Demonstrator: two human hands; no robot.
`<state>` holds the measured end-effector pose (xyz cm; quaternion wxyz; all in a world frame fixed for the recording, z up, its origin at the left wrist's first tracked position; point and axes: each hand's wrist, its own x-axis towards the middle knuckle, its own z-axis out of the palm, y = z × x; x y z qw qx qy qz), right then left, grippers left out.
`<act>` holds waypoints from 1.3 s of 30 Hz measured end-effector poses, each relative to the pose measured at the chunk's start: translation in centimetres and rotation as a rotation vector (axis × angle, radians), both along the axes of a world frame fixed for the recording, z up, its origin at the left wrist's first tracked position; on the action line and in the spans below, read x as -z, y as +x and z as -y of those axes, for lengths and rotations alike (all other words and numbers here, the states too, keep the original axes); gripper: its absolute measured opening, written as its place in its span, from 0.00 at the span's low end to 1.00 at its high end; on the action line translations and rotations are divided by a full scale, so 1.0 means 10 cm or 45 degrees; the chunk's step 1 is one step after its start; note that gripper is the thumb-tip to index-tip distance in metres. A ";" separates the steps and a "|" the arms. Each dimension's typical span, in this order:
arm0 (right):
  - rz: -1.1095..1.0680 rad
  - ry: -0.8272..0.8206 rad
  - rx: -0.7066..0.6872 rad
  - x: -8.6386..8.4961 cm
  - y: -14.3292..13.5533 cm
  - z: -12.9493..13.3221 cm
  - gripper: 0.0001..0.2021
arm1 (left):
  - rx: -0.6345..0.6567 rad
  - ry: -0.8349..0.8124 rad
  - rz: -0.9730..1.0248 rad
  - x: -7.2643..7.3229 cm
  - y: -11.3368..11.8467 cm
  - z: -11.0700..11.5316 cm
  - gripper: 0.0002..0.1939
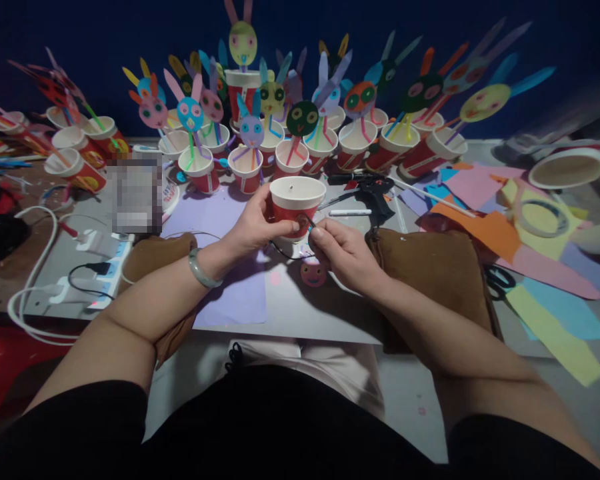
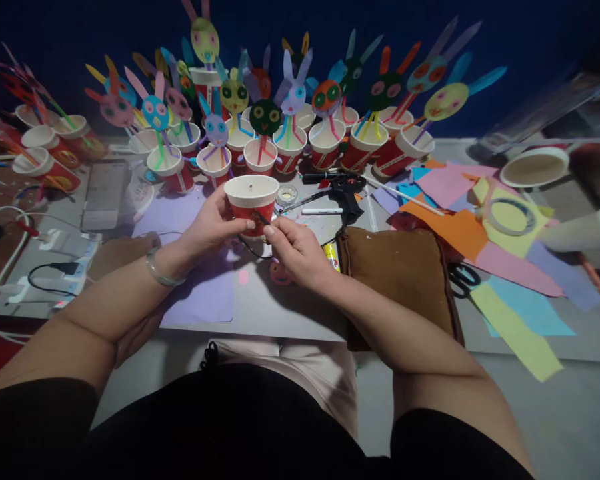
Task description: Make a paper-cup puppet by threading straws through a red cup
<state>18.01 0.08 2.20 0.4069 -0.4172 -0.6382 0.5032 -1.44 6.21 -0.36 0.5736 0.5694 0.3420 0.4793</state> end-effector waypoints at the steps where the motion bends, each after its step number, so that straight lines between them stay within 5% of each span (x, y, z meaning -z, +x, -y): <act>1: -0.001 -0.004 0.001 0.00 0.00 0.00 0.28 | -0.001 -0.004 0.000 0.00 0.00 0.00 0.42; 25: -0.302 -0.382 -0.061 -0.05 -0.04 0.02 0.29 | 0.050 0.000 0.043 -0.02 0.01 0.03 0.42; 32: -0.314 -0.375 -0.063 -0.04 -0.03 0.03 0.29 | 0.009 0.180 0.062 -0.01 0.06 0.05 0.53; 39: -0.329 -0.375 -0.055 0.01 -0.05 0.02 0.28 | 0.023 0.131 -0.013 -0.03 0.03 0.08 0.34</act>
